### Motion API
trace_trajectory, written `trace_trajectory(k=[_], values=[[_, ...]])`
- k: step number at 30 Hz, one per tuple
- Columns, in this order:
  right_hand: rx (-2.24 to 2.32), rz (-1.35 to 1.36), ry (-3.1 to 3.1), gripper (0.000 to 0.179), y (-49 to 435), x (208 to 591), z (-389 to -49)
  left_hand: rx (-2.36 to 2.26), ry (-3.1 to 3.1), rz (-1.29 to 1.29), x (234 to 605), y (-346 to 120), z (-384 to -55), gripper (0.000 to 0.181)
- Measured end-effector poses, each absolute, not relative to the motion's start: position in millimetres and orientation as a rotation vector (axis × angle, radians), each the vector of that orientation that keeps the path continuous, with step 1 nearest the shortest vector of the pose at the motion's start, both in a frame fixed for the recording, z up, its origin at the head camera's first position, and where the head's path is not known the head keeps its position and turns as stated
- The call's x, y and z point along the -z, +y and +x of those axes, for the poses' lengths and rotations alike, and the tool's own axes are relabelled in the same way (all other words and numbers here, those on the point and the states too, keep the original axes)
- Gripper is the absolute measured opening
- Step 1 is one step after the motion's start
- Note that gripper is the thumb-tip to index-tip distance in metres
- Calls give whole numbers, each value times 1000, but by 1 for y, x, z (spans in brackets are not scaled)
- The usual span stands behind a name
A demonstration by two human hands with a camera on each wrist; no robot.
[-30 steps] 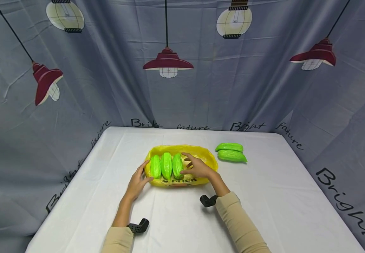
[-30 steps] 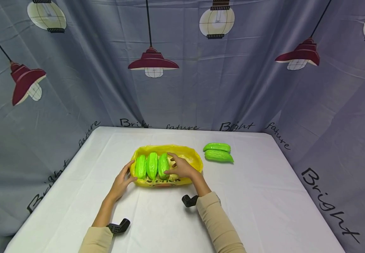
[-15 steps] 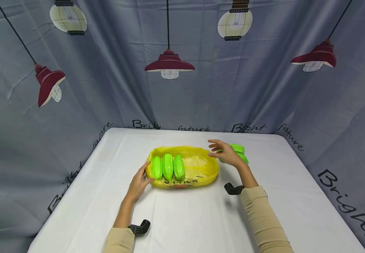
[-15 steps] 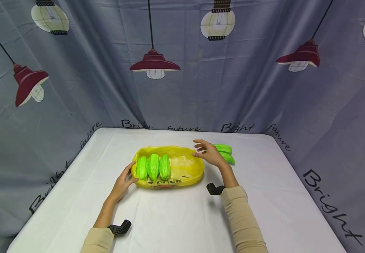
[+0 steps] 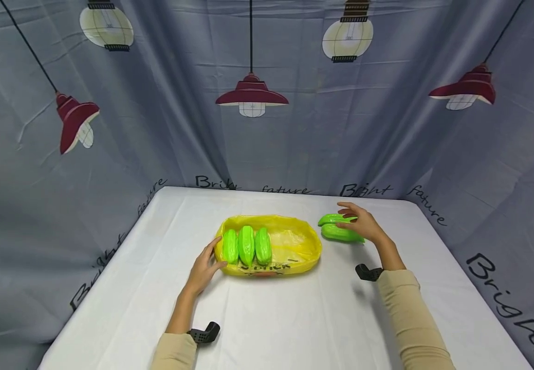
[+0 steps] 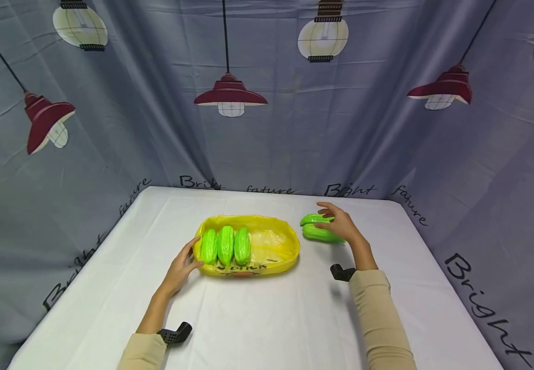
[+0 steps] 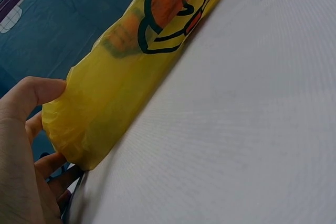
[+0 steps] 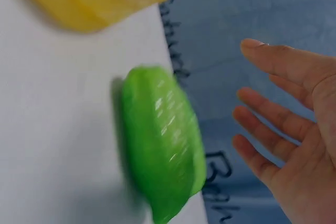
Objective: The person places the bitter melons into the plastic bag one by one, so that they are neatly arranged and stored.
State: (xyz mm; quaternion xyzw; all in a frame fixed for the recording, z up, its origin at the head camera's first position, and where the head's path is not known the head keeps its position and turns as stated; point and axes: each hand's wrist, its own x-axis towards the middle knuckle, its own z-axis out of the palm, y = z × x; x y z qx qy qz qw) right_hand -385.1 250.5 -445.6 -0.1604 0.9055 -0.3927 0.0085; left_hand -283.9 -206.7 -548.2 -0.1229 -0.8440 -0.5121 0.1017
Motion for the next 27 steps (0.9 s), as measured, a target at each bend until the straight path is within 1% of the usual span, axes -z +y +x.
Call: trace_trajectory(k=[4,7,20,27], values=[[1158,-476,2846,75,260,457,-386,1520,-2494,-361,548,-206,-284,67],[1122,-485,2856,77,264,466,-387,1525,-2499,-360,548,-206,-283,67],[1109,-600,2861,70,270,481,-388,1509,-2494,-347,547,-205,-283,67],[1078,-576,2878,62,274,489,-386,1486,-2502,-340,549,-205,-283,67]])
